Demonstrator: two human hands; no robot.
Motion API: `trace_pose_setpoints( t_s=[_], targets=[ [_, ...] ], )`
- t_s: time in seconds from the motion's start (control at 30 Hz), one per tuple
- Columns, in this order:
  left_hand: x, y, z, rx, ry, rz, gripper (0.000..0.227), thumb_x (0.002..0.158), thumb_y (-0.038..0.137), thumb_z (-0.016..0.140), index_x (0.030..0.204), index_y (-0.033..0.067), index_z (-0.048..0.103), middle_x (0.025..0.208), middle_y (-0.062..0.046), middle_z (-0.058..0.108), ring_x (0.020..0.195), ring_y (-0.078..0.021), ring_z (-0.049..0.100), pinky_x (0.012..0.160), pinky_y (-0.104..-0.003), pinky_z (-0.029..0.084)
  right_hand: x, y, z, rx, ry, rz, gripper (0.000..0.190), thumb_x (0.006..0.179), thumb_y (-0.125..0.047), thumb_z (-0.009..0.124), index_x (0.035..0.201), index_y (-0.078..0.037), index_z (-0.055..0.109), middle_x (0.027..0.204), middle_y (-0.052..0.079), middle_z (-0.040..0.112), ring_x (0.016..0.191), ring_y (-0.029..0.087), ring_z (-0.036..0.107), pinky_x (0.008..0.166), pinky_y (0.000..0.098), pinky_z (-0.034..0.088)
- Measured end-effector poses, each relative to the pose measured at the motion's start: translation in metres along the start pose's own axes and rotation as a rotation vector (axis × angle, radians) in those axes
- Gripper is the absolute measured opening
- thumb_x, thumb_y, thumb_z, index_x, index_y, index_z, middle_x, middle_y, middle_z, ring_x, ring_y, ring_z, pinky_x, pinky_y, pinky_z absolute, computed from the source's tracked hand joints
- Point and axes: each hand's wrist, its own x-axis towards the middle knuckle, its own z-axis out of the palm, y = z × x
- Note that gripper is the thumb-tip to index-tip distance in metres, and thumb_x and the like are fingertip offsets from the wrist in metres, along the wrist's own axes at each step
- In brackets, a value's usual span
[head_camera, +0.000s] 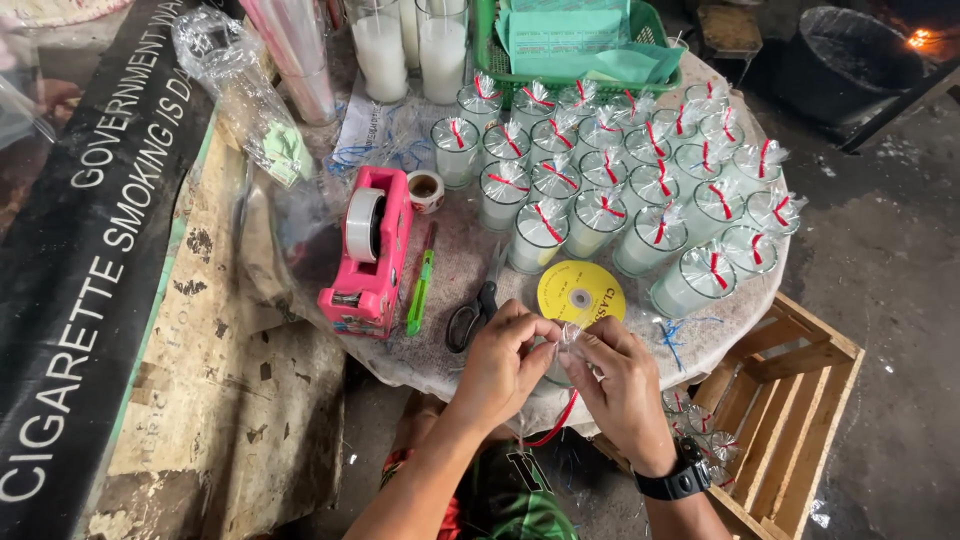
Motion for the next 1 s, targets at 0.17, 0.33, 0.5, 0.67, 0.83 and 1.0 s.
trace_pose_setpoints(
  t_s=[0.17,0.33,0.5,0.67,0.83,1.0],
  targets=[
    [-0.005,0.004,-0.007,0.016,-0.038,0.084,0.014,0.081,0.01,0.053,0.093,0.01,0.061,0.076,-0.006,0.047,0.066,-0.0209,0.052,0.062,-0.029,0.044,0.003,0.013,0.006,0.151,0.043,0.03,0.026,0.084,-0.021,0.05,0.068,-0.001,0.056,0.066,0.006,0.044,0.054,0.017,0.04,0.048,0.0289,0.034],
    [-0.011,0.013,-0.002,-0.069,0.127,0.078,0.018,0.082,0.012,0.052,0.095,0.0109,0.064,0.066,-0.004,0.048,0.056,-0.0177,0.051,0.056,-0.027,0.046,0.008,0.007,0.004,0.29,0.154,0.012,0.026,0.084,-0.015,0.052,0.062,-0.003,0.054,0.065,0.006,0.043,0.051,0.017,0.037,0.048,0.0282,0.032],
    [-0.001,0.016,-0.028,0.214,0.285,-0.01,0.022,0.088,0.018,0.039,0.098,0.0041,0.052,0.076,-0.005,0.061,0.057,-0.0143,0.053,0.05,-0.027,0.041,-0.011,0.017,0.0,0.257,0.112,0.024,0.034,0.087,-0.03,0.038,0.084,-0.005,0.062,0.071,0.001,0.044,0.066,0.012,0.041,0.057,0.0243,0.038],
    [0.016,0.005,-0.052,0.895,0.306,0.117,0.009,0.082,0.014,0.048,0.091,0.0145,0.049,0.077,-0.003,0.054,0.046,-0.0229,0.053,0.036,-0.032,0.039,-0.014,-0.047,-0.033,0.248,-0.107,-0.152,0.023,0.083,-0.022,0.046,0.082,-0.008,0.064,0.075,0.003,0.046,0.067,0.014,0.044,0.056,0.0261,0.036],
    [0.022,0.029,-0.048,1.191,0.29,0.358,0.009,0.076,0.001,0.051,0.082,0.0075,0.049,0.07,-0.005,0.052,0.044,-0.0128,0.048,0.033,-0.024,0.037,-0.02,-0.061,-0.034,0.219,-0.089,-0.155,0.023,0.084,-0.023,0.045,0.084,-0.014,0.066,0.116,0.012,0.045,0.103,0.023,0.049,0.071,0.031,0.037],
    [0.014,0.053,-0.029,1.131,0.173,0.392,0.006,0.08,0.012,0.057,0.082,0.0076,0.053,0.07,-0.005,0.057,0.049,-0.0119,0.054,0.036,-0.022,0.044,-0.013,-0.059,-0.019,0.302,-0.044,-0.103,0.02,0.08,-0.014,0.051,0.07,-0.001,0.061,0.132,0.017,0.035,0.127,0.036,0.025,0.102,0.0457,0.025]
  ],
)
